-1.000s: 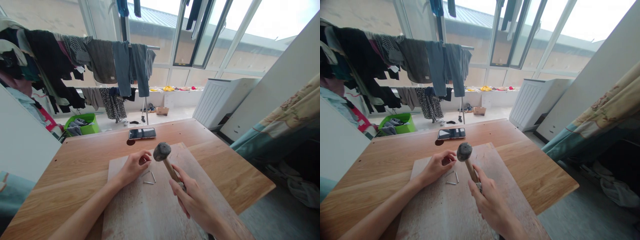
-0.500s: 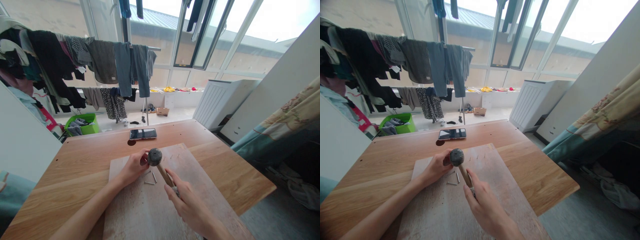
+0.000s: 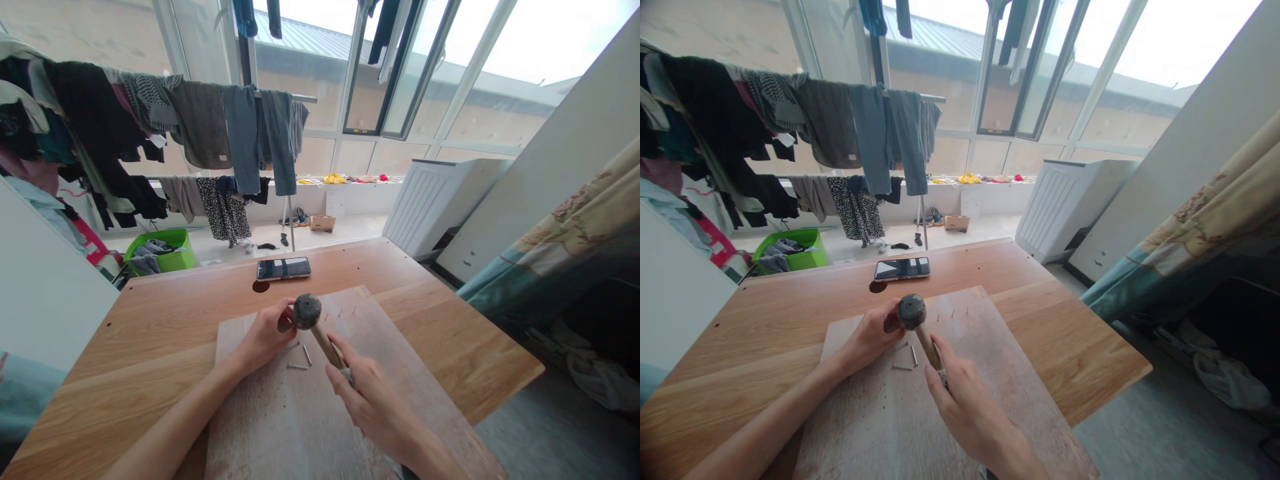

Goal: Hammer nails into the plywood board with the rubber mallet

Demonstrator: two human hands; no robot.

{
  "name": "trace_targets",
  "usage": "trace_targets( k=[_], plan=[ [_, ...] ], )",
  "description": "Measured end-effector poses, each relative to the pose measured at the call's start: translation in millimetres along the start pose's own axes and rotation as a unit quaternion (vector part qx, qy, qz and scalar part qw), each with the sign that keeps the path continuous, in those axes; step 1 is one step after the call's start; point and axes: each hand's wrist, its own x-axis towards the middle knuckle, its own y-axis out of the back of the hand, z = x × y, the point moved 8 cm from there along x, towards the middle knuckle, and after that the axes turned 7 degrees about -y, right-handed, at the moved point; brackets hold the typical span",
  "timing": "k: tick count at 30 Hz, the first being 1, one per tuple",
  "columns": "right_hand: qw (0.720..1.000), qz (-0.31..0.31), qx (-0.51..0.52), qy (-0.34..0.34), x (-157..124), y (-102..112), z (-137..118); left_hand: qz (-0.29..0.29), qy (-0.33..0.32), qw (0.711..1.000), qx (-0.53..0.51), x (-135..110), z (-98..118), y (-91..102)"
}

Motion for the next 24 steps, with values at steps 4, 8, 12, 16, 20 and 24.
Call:
trace_targets(
  k=[4, 8, 12, 16, 20, 24],
  plan=[
    [1.0, 0.01, 0.007, -0.008, -2, 4, 5, -0.049, 0.016, 0.996, 0.071, -3, 4, 6.4],
    [1.0, -0.012, 0.015, -0.019, -2, 3, 8, -0.158, 0.019, 0.969, 0.19, -15, 20, -0.8],
    [1.0, -0.007, 0.022, -0.014, -2, 6, 6, -0.209, 0.027, 0.939, 0.272, -20, 32, -16.6],
    [0.999, -0.012, 0.031, -0.001, -2, 6, 3, -0.216, 0.038, 0.921, 0.322, -17, 25, -14.0],
    [0.998, -0.027, 0.051, -0.01, -2, 3, 4, -0.168, 0.026, 0.956, 0.241, -8, 16, 11.2],
    [0.997, -0.034, 0.066, -0.017, -1, 2, 5, -0.092, -0.012, 0.993, 0.073, 1, 13, 28.7]
  ],
)
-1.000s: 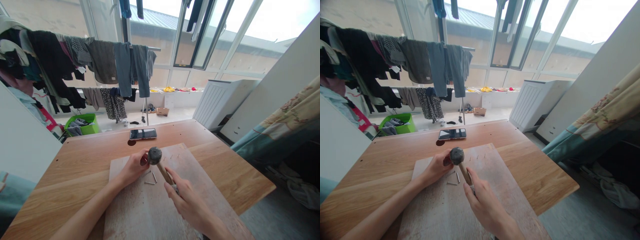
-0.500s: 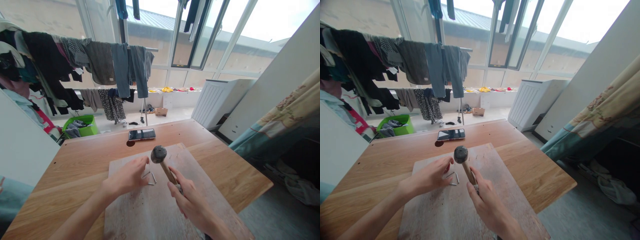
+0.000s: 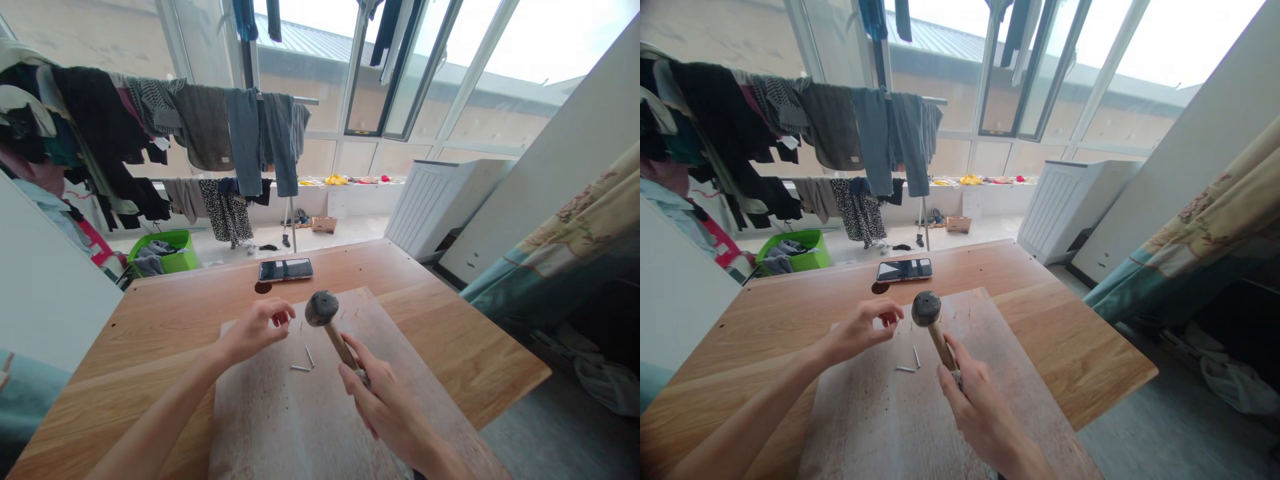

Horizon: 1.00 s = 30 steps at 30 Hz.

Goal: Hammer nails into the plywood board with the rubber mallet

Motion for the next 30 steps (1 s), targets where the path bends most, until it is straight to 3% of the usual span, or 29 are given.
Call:
trace_targets(
  k=[3, 6, 12, 18, 24, 30],
  plan=[
    [1.0, -0.004, 0.0, 0.004, 0, -1, 0, 0.035, 0.003, 0.998, -0.058, 0, -9, -0.9],
    [1.0, -0.004, -0.003, 0.007, 1, -1, -1, 0.024, 0.033, 0.995, -0.089, -3, -18, -9.5],
    [1.0, -0.01, 0.001, 0.018, -1, -2, -5, 0.014, 0.055, 0.997, -0.045, -9, -18, -8.5],
    [1.0, -0.005, -0.002, 0.012, 0, 0, -2, 0.016, 0.059, 0.995, -0.076, -11, -21, -13.1],
    [1.0, -0.005, -0.02, 0.018, 0, -3, -3, 0.031, 0.024, 0.998, -0.054, -12, -20, -11.4],
    [0.999, 0.013, -0.04, 0.032, 0, -11, -8, 0.035, 0.035, 0.997, -0.057, -12, -22, -11.6]
  ],
)
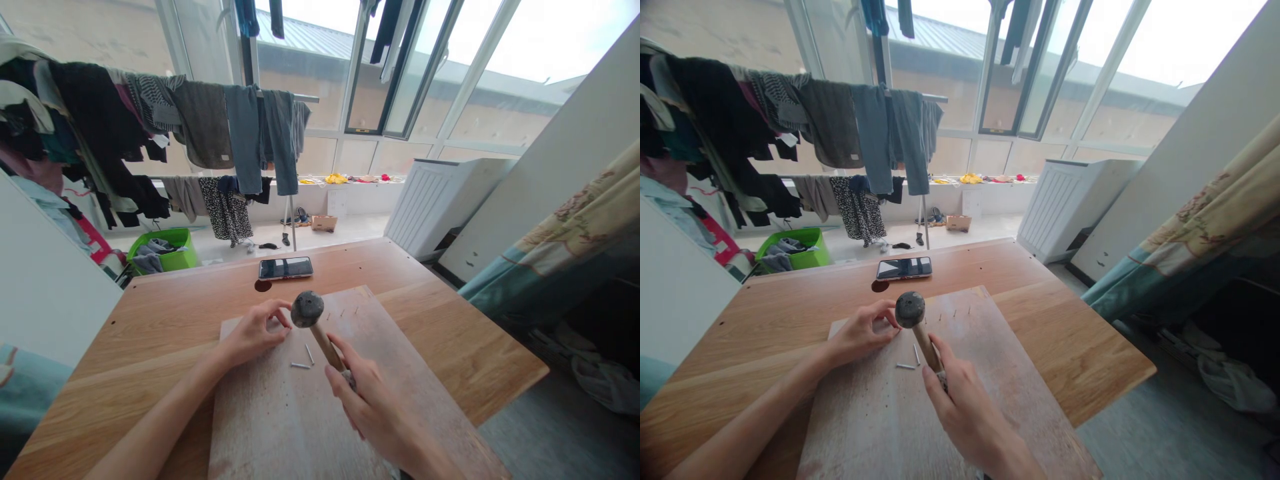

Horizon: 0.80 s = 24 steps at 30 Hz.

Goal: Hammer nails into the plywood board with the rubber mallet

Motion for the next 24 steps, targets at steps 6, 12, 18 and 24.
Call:
trace_targets(
  k=[6, 12, 18, 24],
  plan=[
    [0.996, -0.012, -0.089, 0.005, 0, -8, -8, 0.003, -0.011, 1.0, 0.009, 1, 3, 0.0],
    [0.995, -0.008, -0.1, 0.019, 0, -8, -11, -0.011, -0.013, 1.0, 0.009, 3, 4, 0.8],
    [1.0, 0.016, 0.017, 0.006, 0, 6, -4, -0.018, -0.069, 0.985, 0.16, 3, 38, 8.0],
    [0.996, 0.062, 0.062, -0.011, -1, 29, 2, -0.171, -0.296, 0.86, 0.379, -22, 112, -66.6]
  ],
)
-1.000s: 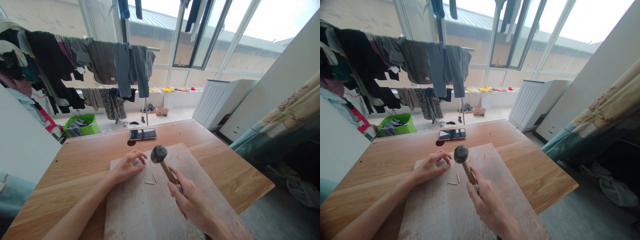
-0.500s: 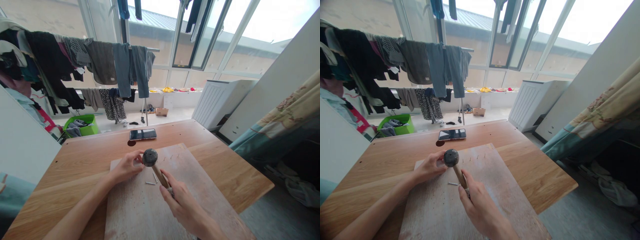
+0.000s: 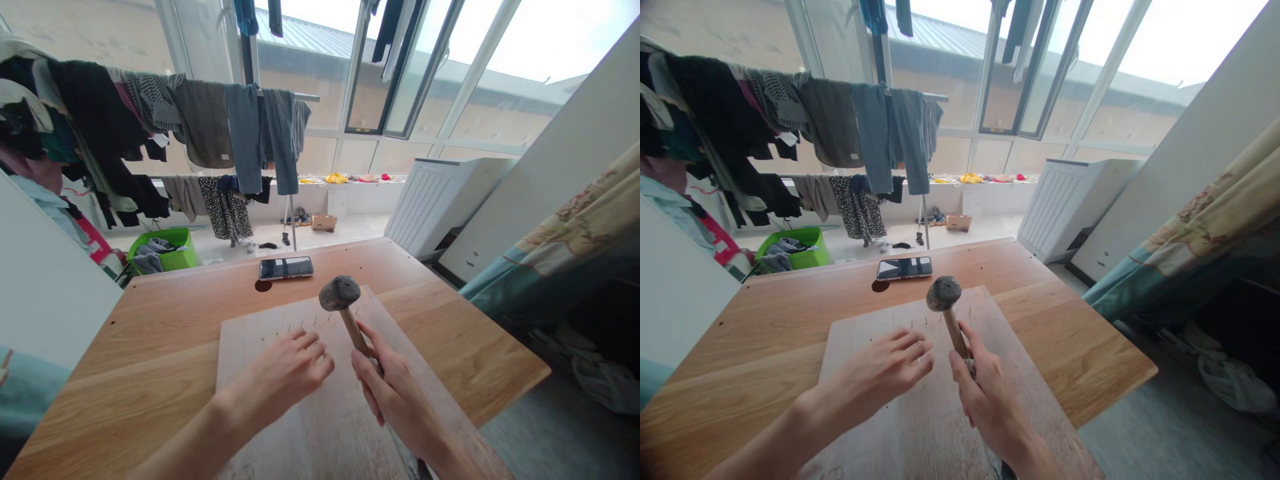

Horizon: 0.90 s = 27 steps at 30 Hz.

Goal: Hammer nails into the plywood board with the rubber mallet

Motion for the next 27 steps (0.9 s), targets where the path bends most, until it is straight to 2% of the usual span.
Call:
trace_targets(
  k=[3, 5, 8, 11, 15, 18, 20, 23, 27],
  plan=[
    [1.0, 0.003, 0.008, -0.004, 0, 4, 5, -0.009, -0.022, 0.998, 0.061, 9, 17, -14.4],
    [1.0, -0.002, 0.01, -0.002, -1, 4, 7, -0.012, -0.032, 0.996, 0.079, 10, 17, -19.8],
    [1.0, -0.009, 0.006, 0.003, -3, 3, 8, -0.014, -0.035, 0.998, 0.046, 6, 8, -14.3],
    [1.0, -0.016, 0.003, 0.003, -5, 2, 7, 0.022, 0.027, 0.998, -0.058, -9, -14, 2.5],
    [1.0, -0.02, 0.009, -0.004, -3, -2, 5, 0.156, 0.155, 0.961, -0.17, -47, -52, 18.9],
    [0.999, -0.027, 0.011, -0.015, -2, -9, 4, 0.249, 0.259, 0.909, -0.211, -79, -80, 10.6],
    [0.999, -0.037, 0.013, -0.017, -2, -14, 4, 0.281, 0.307, 0.875, -0.247, -92, -94, -3.4],
    [0.999, -0.053, 0.009, -0.006, -2, -20, 2, 0.288, 0.327, 0.848, -0.302, -97, -102, -21.5],
    [0.998, -0.056, 0.005, 0.001, -2, -23, 3, 0.293, 0.313, 0.858, -0.281, -93, -99, -18.0]
  ],
)
